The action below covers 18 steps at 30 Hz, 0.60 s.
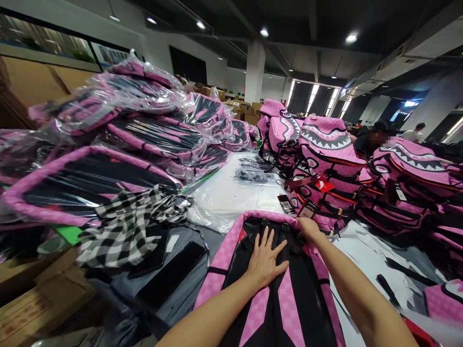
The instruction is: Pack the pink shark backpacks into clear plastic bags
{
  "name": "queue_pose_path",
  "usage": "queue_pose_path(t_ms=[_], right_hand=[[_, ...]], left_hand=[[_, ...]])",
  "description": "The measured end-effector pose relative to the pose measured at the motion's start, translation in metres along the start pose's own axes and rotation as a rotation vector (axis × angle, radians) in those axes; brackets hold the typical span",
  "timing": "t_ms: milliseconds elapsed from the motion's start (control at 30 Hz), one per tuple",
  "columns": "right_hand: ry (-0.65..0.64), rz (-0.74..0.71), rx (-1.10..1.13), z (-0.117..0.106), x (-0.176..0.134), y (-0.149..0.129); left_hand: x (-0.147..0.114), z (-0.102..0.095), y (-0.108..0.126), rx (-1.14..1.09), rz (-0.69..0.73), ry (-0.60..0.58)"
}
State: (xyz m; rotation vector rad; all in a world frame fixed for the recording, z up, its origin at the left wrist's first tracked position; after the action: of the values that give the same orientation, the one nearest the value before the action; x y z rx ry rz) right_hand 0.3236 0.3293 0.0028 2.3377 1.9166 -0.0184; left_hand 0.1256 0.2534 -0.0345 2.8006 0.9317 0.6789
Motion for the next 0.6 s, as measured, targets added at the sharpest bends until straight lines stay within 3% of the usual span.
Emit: queue_pose_path(t_ms=[167,367,500,600], right_hand=[[0.062,-0.009,-0.010,-0.008,-0.011,-0.001],[0.178,0.120,0.004,-0.020,-0.018,-0.002],[0.254,0.041,0.028,-0.017,-0.091,-0.030],[0.277,-0.250,0.106,-0.002,-0.175,-0.067]], left_hand=[[-0.003,0.000,0.000,0.027,0.015,-0.003],[0.004,-0.002,0.002,-0.007,0.012,-0.025],[0.005,-0.010,0.005,-0.027,-0.020,-0.050],[0.008,-0.014,0.004,-0.062,-0.056,-0.037]])
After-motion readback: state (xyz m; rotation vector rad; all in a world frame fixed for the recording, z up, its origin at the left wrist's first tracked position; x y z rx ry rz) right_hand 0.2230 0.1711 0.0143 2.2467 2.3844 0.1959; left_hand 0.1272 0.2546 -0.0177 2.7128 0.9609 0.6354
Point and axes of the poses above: each hand's wrist, its own x-axis towards the middle knuckle, its own z-axis out of the palm, y = z × x, the point moved 6 cm from there along x, towards the middle knuckle, and after that the axes turned 11 degrees about z, right-handed, at the moved point
